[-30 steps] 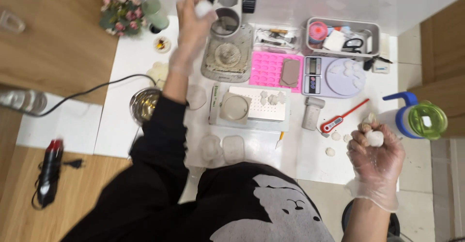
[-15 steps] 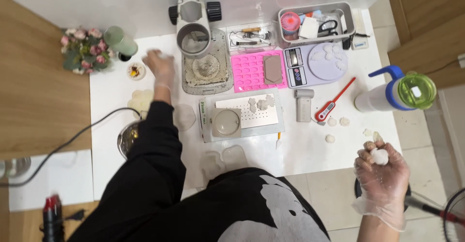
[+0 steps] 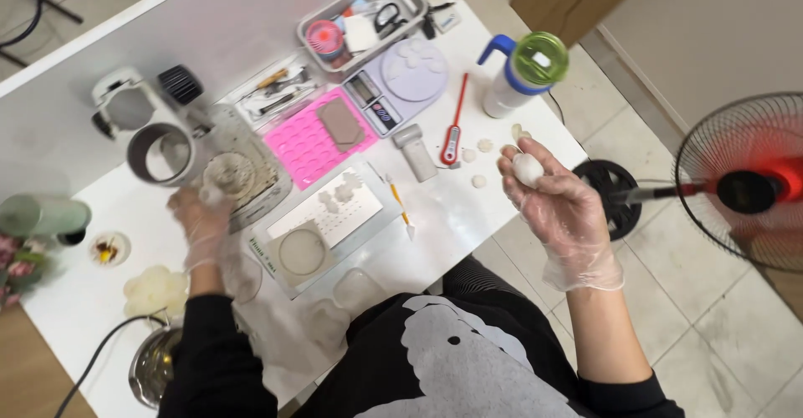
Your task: Making candles by demolding a wax piece from a silicone mold, placing it on a display shelf, and then stirring melted wax in a pot.
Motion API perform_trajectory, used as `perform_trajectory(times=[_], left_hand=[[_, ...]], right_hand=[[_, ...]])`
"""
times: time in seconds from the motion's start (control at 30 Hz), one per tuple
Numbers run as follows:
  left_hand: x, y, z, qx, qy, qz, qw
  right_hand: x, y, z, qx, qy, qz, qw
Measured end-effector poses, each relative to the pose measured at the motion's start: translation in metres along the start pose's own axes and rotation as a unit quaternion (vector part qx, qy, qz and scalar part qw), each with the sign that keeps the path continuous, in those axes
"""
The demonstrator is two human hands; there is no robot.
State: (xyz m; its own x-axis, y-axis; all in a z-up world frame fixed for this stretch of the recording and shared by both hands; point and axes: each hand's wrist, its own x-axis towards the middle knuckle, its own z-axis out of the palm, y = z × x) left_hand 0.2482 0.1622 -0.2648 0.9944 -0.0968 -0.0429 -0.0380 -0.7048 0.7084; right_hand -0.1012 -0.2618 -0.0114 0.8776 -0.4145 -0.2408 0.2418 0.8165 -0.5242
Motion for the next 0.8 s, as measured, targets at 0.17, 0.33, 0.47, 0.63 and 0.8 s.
perform_trajectory(times=[0.17,0.33,0.47,0.63,0.8], left_hand=[[-0.041,0.056,-0.096,0.135,-0.157,-0.123,0.971],[-0.102,0.167,-0.163,0.207,-0.204,-0.177,0.94],[-0.155,0.265,-0.107,-0.032,-0.192,-0.114,0.974],[-0.232,0.435,0.071,-0.393,-0.33,0.155,0.844],[-0.314,0.573,0.227,-0.649,-0.575,-0.107,0.486]], right_hand=[[-0.012,-0.013,0.014,-0.125,0.011,-0.041,0.991],[-0.015,-0.031,0.013,-0.302,0.012,-0.13,0.944],[-0.014,-0.058,-0.011,-0.424,-0.018,-0.247,0.871],[-0.008,-0.124,-0.047,-0.521,-0.068,-0.396,0.753],[-0.026,-0.218,-0.107,-0.717,-0.009,-0.481,0.504]])
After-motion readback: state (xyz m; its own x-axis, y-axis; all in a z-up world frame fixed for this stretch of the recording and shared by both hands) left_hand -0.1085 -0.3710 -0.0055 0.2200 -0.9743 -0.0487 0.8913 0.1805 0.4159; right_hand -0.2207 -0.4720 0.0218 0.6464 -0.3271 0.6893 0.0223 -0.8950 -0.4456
